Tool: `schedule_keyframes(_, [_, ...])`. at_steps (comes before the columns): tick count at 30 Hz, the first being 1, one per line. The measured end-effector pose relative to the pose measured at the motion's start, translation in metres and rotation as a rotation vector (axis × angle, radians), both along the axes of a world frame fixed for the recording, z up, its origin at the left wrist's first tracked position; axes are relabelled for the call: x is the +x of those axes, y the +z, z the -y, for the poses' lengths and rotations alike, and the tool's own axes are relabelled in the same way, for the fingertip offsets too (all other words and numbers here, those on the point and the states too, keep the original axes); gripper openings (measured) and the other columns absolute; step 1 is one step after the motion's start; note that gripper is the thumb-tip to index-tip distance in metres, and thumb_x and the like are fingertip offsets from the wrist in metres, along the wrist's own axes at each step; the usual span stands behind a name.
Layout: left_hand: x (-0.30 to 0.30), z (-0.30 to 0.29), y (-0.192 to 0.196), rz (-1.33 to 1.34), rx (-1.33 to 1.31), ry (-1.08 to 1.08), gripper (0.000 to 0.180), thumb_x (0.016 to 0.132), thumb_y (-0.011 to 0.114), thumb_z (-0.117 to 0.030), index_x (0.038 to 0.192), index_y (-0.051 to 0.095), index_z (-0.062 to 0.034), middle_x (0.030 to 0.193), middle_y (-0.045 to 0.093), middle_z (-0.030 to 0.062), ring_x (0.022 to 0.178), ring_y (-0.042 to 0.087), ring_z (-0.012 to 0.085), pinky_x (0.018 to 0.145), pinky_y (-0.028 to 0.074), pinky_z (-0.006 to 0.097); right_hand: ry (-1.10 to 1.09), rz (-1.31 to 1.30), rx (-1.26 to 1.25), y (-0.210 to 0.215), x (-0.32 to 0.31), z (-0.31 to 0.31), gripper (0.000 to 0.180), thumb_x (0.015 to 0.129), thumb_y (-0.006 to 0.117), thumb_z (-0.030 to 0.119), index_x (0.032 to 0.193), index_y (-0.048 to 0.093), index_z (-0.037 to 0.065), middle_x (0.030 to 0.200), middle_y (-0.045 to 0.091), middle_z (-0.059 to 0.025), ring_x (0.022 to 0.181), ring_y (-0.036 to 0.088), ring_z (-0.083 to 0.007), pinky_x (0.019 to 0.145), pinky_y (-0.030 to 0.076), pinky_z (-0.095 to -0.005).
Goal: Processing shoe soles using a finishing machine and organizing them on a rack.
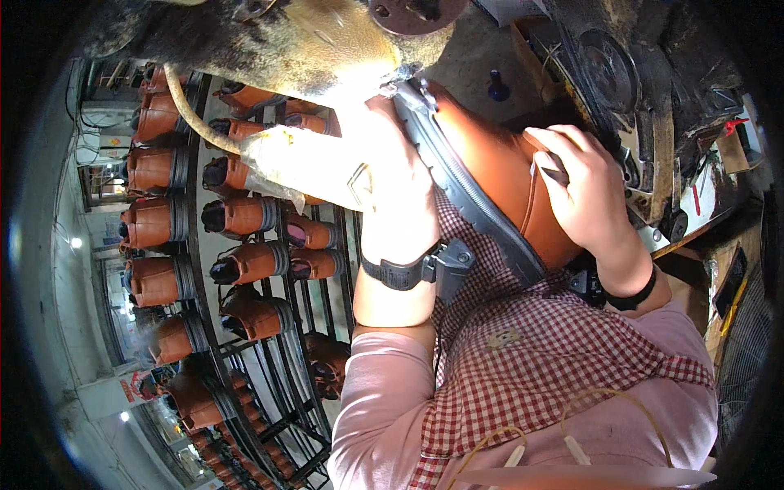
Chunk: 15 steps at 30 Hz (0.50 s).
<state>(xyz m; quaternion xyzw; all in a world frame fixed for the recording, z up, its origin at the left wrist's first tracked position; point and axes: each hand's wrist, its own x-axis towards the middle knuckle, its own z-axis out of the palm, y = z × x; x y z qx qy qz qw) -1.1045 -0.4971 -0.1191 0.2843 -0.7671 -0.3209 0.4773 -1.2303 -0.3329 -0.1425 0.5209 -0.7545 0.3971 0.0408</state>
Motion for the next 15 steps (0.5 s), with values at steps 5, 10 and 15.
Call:
schedule_keyframes(5, [-0.008,-0.033,0.016,-0.677,0.596,-0.053,0.029,0.098,0.044,-0.017,0.116,0.056,0.0024,0.119,0.057,0.0147,0.107,0.055,0.0215,0.091,0.045,0.033,0.01,0.107,0.031,0.008,-0.002,-0.002,0.024,0.085,0.059,0.011,0.109,0.061,0.006,0.1,0.063,-0.0152,0.088,0.062,-0.0362,0.074,0.051,-0.0434])
schedule_keyframes(10, [0.031,-0.08,-0.052,-0.325,0.571,-0.339,0.098,0.081,0.063,-0.039,0.15,0.006,0.0007,0.149,0.027,0.0144,0.129,0.038,0.0249,0.108,0.028,0.035,0.019,0.179,-0.051,-0.007,-0.01,0.011,0.024,0.087,0.055,0.011,0.11,0.06,0.005,0.1,0.063,-0.0172,0.088,0.062,-0.0373,0.074,0.051,-0.0448])
schedule_keyframes(15, [0.041,-0.098,-0.042,-0.305,0.655,-0.357,0.104,0.079,0.065,-0.041,0.15,0.002,0.0005,0.127,0.049,0.0162,0.104,0.054,0.0187,0.09,0.045,0.034,0.037,0.284,-0.115,-0.003,-0.004,0.012,0.027,0.093,0.051,0.012,0.118,0.06,0.008,0.096,0.064,-0.0181,0.083,0.063,-0.0363,0.075,0.051,-0.0394])
